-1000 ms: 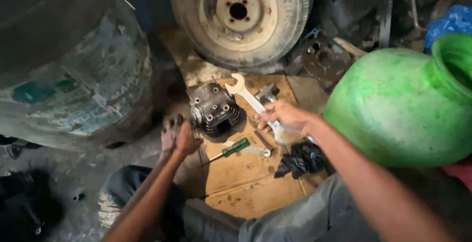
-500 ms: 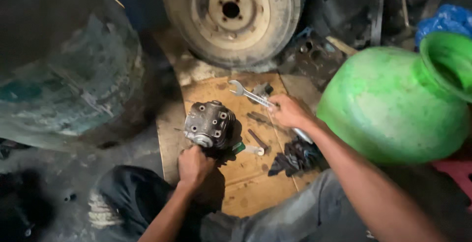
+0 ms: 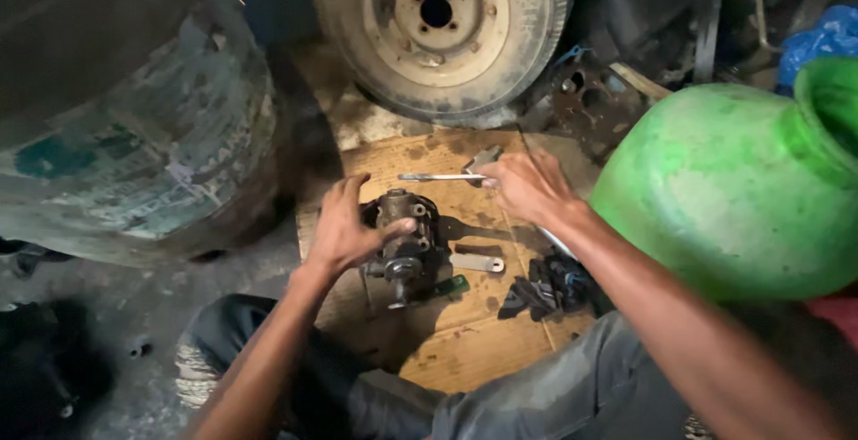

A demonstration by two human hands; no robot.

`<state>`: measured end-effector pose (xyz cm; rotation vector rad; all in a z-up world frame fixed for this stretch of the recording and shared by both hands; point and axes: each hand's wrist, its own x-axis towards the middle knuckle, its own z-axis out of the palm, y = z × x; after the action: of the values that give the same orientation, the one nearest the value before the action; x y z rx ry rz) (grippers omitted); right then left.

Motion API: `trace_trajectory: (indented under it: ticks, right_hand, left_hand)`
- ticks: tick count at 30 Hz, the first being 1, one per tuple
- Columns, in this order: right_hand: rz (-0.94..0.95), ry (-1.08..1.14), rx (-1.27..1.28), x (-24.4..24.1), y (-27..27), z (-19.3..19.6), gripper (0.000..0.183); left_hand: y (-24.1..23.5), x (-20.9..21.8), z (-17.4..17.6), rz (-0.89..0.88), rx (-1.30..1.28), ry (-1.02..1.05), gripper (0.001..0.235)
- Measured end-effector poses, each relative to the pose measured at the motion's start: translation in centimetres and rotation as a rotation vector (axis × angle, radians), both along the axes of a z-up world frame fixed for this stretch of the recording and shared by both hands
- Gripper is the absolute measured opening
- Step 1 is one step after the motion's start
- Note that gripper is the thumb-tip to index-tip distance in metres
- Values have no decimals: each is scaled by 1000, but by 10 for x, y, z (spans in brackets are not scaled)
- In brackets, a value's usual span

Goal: The person uses a hammer to remove a component from a mechanical part, then cleans the part with a cloth and a screwdriver. They inspect the removed component and continue cleaning the main part.

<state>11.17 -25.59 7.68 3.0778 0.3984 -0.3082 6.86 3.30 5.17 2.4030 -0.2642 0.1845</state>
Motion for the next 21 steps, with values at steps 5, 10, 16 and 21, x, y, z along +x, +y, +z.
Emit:
trace_trajectory:
  ticks: [5, 10, 16, 21]
  right_hand:
    - [110, -56, -39, 2, 11, 2, 55]
    - [147, -44, -107, 7, 18, 8, 57]
    - [167, -47, -154, -9, 31, 18, 42]
    - [290, -239, -281, -27, 56, 7, 33]
  left_hand:
    - [-29, 16, -29, 48, -28, 135, 113]
    - [-23, 29, -44, -1, -179, 134, 103]
    - [-13, 44, -51, -192, -190, -39, 96]
    - [-12, 41, -52, -163, -186, 17, 94]
